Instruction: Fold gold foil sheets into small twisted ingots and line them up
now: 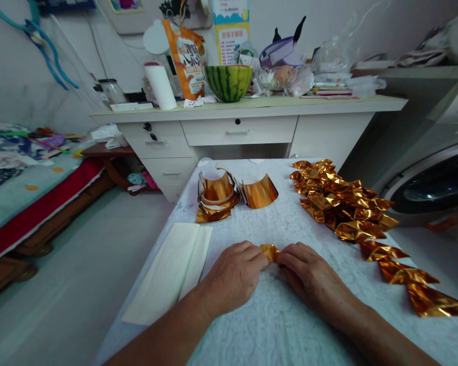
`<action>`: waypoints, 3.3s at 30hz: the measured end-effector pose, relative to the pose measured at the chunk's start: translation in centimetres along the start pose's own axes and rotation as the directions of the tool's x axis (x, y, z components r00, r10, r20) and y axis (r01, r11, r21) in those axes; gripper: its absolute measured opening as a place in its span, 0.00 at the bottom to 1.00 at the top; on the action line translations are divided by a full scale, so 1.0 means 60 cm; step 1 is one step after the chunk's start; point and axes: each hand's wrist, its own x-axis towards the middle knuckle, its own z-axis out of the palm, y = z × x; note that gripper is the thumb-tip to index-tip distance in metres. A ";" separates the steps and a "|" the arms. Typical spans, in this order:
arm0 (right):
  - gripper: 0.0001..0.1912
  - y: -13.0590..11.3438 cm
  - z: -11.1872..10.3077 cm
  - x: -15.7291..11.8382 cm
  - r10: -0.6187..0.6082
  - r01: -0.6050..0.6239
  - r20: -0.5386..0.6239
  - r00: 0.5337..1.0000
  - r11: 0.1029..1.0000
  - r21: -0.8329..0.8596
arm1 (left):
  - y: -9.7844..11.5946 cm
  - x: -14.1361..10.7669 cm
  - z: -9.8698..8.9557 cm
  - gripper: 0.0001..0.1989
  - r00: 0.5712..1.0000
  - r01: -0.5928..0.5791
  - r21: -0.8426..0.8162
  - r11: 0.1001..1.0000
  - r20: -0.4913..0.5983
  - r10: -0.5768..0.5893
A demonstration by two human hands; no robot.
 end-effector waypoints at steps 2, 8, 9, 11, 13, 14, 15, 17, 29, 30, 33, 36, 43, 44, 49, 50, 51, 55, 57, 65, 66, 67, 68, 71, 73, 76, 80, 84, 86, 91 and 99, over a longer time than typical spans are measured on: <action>0.12 0.000 0.002 0.001 0.004 -0.004 -0.004 1.000 1.000 -0.002 | 0.001 0.002 0.003 0.11 1.000 0.016 -0.019 1.000 -0.003 -0.016; 0.11 0.000 0.006 0.005 -0.004 0.004 -0.017 1.000 1.000 -0.018 | -0.005 0.005 0.020 0.08 1.000 0.007 0.045 0.999 -0.012 -0.007; 0.11 0.001 0.006 0.005 -0.009 0.009 -0.020 1.000 1.000 -0.016 | -0.007 0.005 0.022 0.07 1.000 0.001 0.054 0.999 -0.013 -0.001; 0.10 0.004 0.007 0.004 -0.023 0.023 -0.036 0.999 1.000 -0.002 | -0.010 0.005 0.026 0.06 1.000 -0.008 0.062 0.998 -0.022 0.010; 0.10 0.008 0.009 0.003 -0.029 0.031 -0.060 0.998 0.999 0.021 | -0.013 0.004 0.028 0.06 0.999 -0.011 0.061 0.998 -0.037 0.014; 0.10 0.010 0.010 0.002 -0.028 0.031 -0.068 0.997 0.999 0.037 | -0.013 0.003 0.029 0.06 0.999 -0.010 0.059 0.998 -0.045 0.013; 0.11 0.011 0.011 0.001 -0.024 0.028 -0.071 0.997 0.998 0.055 | -0.014 0.003 0.030 0.06 0.999 -0.008 0.054 0.999 -0.050 0.011; 0.11 0.013 0.012 -0.001 0.002 0.003 -0.062 0.998 0.996 0.090 | -0.014 0.002 0.030 0.07 0.999 -0.003 0.040 0.999 -0.050 0.005; 0.09 0.002 0.009 0.004 0.071 -0.072 0.005 0.997 0.993 0.093 | -0.002 0.004 0.013 0.10 0.999 0.034 -0.080 0.996 0.026 -0.032; 0.08 0.002 0.009 0.004 0.070 -0.070 0.007 0.998 0.993 0.091 | -0.001 0.005 0.011 0.10 0.999 0.050 -0.095 0.994 0.021 -0.048; 0.07 0.004 0.012 0.003 0.066 -0.067 0.010 0.998 0.993 0.095 | 0.001 0.006 0.011 0.10 0.998 0.070 -0.131 0.989 0.014 -0.069; 0.08 0.005 0.013 0.004 0.073 -0.074 0.014 0.997 0.991 0.108 | 0.002 0.008 0.015 0.07 0.996 0.087 -0.165 0.982 -0.003 -0.089; 0.08 0.000 0.011 0.009 0.156 -0.156 0.014 0.988 0.979 0.131 | 0.001 0.014 0.020 0.05 0.985 0.167 -0.208 0.964 -0.007 -0.172; 0.08 -0.001 0.010 0.009 0.165 -0.165 0.014 0.986 0.978 0.131 | 0.001 0.014 0.020 0.05 0.983 0.177 -0.215 0.960 -0.007 -0.183; 0.07 0.001 0.008 0.009 0.186 -0.184 -0.006 0.982 0.974 0.130 | -0.005 0.013 0.020 0.05 0.970 0.222 -0.308 0.925 -0.023 -0.240; 0.07 0.001 0.009 0.010 0.189 -0.186 -0.009 0.982 0.974 0.129 | -0.006 0.012 0.019 0.05 0.968 0.231 -0.312 0.921 -0.024 -0.251; 0.07 0.001 0.009 0.010 0.193 -0.190 -0.011 0.981 0.973 0.127 | -0.008 0.010 0.017 0.04 0.964 0.246 -0.308 0.919 -0.022 -0.265; 0.08 0.001 0.011 0.013 0.227 -0.223 -0.018 0.974 0.968 0.118 | -0.014 0.006 0.007 0.05 0.943 0.323 -0.250 0.913 0.001 -0.333; 0.09 0.000 0.011 0.014 0.234 -0.230 -0.021 0.972 0.966 0.115 | -0.015 0.006 0.002 0.06 0.940 0.336 -0.232 0.913 0.018 -0.341; 0.11 -0.004 0.013 0.018 0.278 -0.277 -0.014 0.960 0.959 0.052 | -0.007 0.008 0.003 0.07 0.952 0.305 -0.032 0.952 0.026 -0.304; 0.11 -0.004 0.014 0.018 0.284 -0.283 -0.016 0.959 0.958 0.048 | -0.006 0.008 0.004 0.07 0.952 0.305 -0.015 0.952 0.027 -0.305; 0.11 -0.004 0.014 0.019 0.290 -0.289 -0.020 0.957 0.956 0.043 | -0.005 0.009 0.005 0.07 0.951 0.307 -0.002 0.952 0.028 -0.307; 0.10 -0.005 0.015 0.019 0.296 -0.295 -0.021 0.955 0.955 0.039 | -0.005 0.009 0.005 0.07 0.951 0.308 0.007 0.951 0.030 -0.308; 0.09 -0.006 0.016 0.021 0.320 -0.318 -0.028 0.947 0.947 0.046 | -0.003 0.010 0.004 0.07 0.947 0.319 0.019 0.948 0.037 -0.320; 0.07 -0.006 0.016 0.022 0.343 -0.341 -0.035 0.939 0.938 0.064 | -0.001 0.011 0.002 0.08 0.943 0.330 0.020 0.944 0.045 -0.330; 0.05 -0.005 0.018 0.023 0.364 -0.360 -0.048 0.930 0.930 0.080 | 0.001 0.010 0.000 0.09 0.933 0.355 0.026 0.934 0.049 -0.356; 0.05 -0.004 0.020 0.023 0.359 -0.354 -0.054 0.932 0.931 0.085 | 0.005 0.008 0.000 0.10 0.915 0.401 0.050 0.915 0.031 -0.403; 0.05 -0.004 0.020 0.023 0.363 -0.358 -0.058 0.930 0.930 0.082 | 0.008 0.010 -0.004 0.11 0.896 0.439 0.080 0.895 0.031 -0.443; 0.05 -0.003 0.020 0.023 0.363 -0.358 -0.059 0.930 0.930 0.079 | 0.008 0.011 -0.005 0.11 0.884 0.462 0.087 0.882 0.036 -0.467; 0.06 0.000 0.024 0.023 0.344 -0.339 -0.084 0.935 0.938 0.069 | 0.004 0.008 -0.001 0.08 0.865 0.501 0.039 0.865 -0.003 -0.501; 0.07 -0.001 0.024 0.021 0.345 -0.342 -0.089 0.934 0.938 0.044 | -0.003 0.010 0.006 0.07 0.883 0.469 -0.021 0.883 0.019 -0.469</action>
